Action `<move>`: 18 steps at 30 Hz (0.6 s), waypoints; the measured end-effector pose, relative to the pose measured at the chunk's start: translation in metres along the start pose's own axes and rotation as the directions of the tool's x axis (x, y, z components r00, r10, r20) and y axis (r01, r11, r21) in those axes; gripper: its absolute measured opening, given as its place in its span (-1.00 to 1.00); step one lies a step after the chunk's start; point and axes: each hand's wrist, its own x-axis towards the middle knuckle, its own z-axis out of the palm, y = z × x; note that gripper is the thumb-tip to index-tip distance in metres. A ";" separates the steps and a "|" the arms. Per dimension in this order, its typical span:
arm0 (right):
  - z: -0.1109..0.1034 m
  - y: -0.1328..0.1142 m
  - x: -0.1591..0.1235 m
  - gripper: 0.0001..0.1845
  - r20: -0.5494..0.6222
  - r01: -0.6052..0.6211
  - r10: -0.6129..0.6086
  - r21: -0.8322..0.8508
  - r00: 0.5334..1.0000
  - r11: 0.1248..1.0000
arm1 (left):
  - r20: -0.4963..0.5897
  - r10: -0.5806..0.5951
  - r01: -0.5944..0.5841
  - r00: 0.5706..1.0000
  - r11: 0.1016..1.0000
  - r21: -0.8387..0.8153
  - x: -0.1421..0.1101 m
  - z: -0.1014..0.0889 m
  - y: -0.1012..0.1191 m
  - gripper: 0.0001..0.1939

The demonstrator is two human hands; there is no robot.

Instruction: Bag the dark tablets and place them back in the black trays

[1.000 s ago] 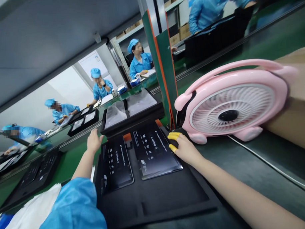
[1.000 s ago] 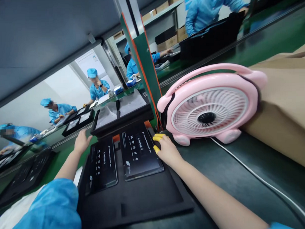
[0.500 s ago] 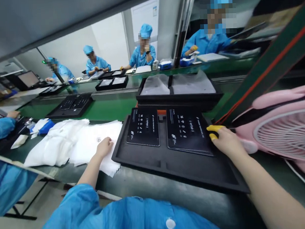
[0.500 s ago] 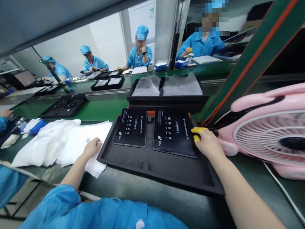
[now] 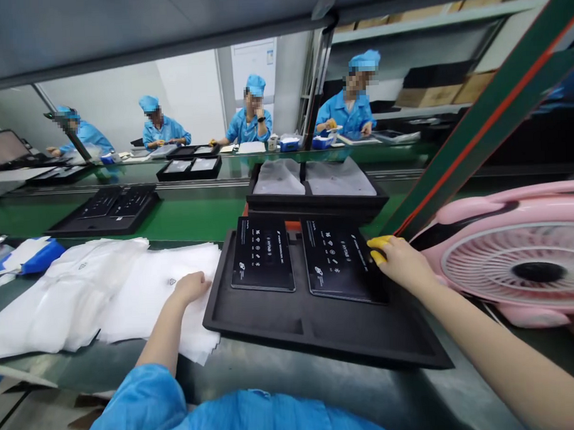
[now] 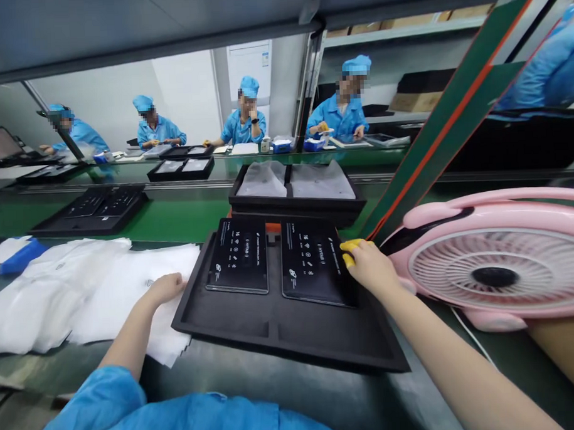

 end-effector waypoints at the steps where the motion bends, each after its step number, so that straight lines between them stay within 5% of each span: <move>1: -0.007 -0.005 0.010 -0.67 -0.006 0.012 -0.012 -0.022 1.000 1.000 | 0.016 -0.005 0.004 1.000 1.000 0.015 -0.001 -0.004 0.002 -0.75; 4: -0.018 -0.022 0.048 -0.65 0.032 0.053 -0.051 -0.073 0.998 0.996 | -0.124 -0.047 0.045 0.991 0.999 -0.020 0.002 -0.006 0.015 -0.70; 8: -0.002 -0.038 0.099 -0.51 0.217 0.057 -0.032 -0.111 0.976 0.992 | -0.268 -0.139 0.119 0.953 0.989 -0.089 0.016 0.005 0.030 -0.66; 12: 0.027 -0.038 0.129 -0.35 0.561 -0.055 0.108 -0.111 0.820 0.992 | -0.205 -0.241 0.228 0.949 0.970 -0.084 0.025 0.014 0.033 -0.59; 14: 0.035 -0.035 0.138 -0.39 0.641 -0.077 0.123 -0.099 0.757 0.992 | -0.223 -0.268 0.255 0.937 0.963 -0.086 0.028 0.016 0.030 -0.59; 18: 0.027 -0.028 0.155 -0.51 0.676 -0.073 0.107 -0.079 0.729 0.994 | -0.315 -0.292 0.245 0.903 0.953 -0.180 0.031 0.021 0.022 -0.69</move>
